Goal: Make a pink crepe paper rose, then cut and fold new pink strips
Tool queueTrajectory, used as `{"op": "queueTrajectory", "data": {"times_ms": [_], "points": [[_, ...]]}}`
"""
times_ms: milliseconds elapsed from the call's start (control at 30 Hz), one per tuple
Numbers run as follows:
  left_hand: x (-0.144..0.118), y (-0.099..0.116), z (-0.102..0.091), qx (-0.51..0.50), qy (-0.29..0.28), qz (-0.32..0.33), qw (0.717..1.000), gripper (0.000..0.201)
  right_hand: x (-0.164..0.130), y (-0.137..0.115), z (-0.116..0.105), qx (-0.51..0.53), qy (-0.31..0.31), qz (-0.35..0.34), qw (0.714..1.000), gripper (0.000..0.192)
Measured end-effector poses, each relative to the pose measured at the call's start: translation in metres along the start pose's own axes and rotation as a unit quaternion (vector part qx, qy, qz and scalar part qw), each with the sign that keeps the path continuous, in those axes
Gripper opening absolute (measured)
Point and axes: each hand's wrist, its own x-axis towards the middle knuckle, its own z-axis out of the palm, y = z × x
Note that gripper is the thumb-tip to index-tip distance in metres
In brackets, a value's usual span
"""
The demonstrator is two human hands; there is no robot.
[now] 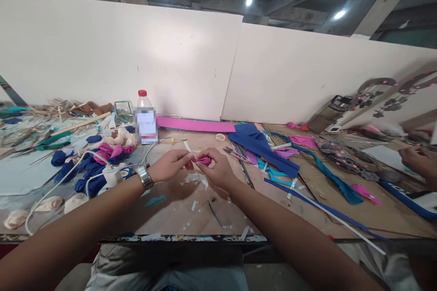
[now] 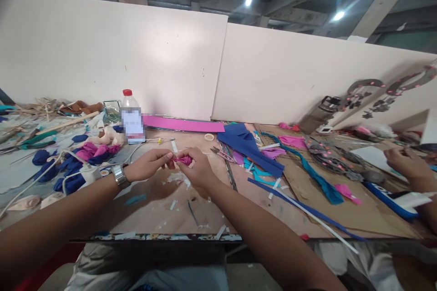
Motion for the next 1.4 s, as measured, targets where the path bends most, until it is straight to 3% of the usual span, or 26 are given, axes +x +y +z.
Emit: {"op": "queueTrajectory", "data": {"times_ms": [133, 367, 600, 867, 1067, 1400], "points": [[-0.005, -0.008, 0.010, -0.073, 0.050, -0.019, 0.996, 0.037, -0.002, 0.003, 0.001, 0.008, 0.009, 0.003, 1.000, 0.027], [-0.009, -0.014, 0.021, -0.196, 0.091, -0.048, 0.975, 0.033, -0.001, -0.001, -0.002, -0.015, -0.031, -0.028, 0.999, 0.005], [-0.014, -0.013, 0.025, -0.199, 0.124, -0.024, 0.972, 0.032, 0.000, -0.004, -0.003, 0.013, -0.025, -0.040, 0.999, 0.011], [-0.013, -0.009, 0.030, -0.235, 0.106, -0.017, 0.966, 0.034, -0.001, -0.002, -0.005, -0.004, -0.040, -0.006, 0.999, 0.005], [-0.011, -0.014, 0.028, -0.277, 0.111, -0.049, 0.953, 0.037, -0.001, -0.004, -0.006, 0.010, -0.086, -0.043, 0.995, 0.014], [-0.009, -0.015, 0.029, -0.361, 0.055, -0.111, 0.924, 0.037, -0.002, 0.004, -0.006, -0.019, -0.076, -0.008, 0.997, 0.013]]}}
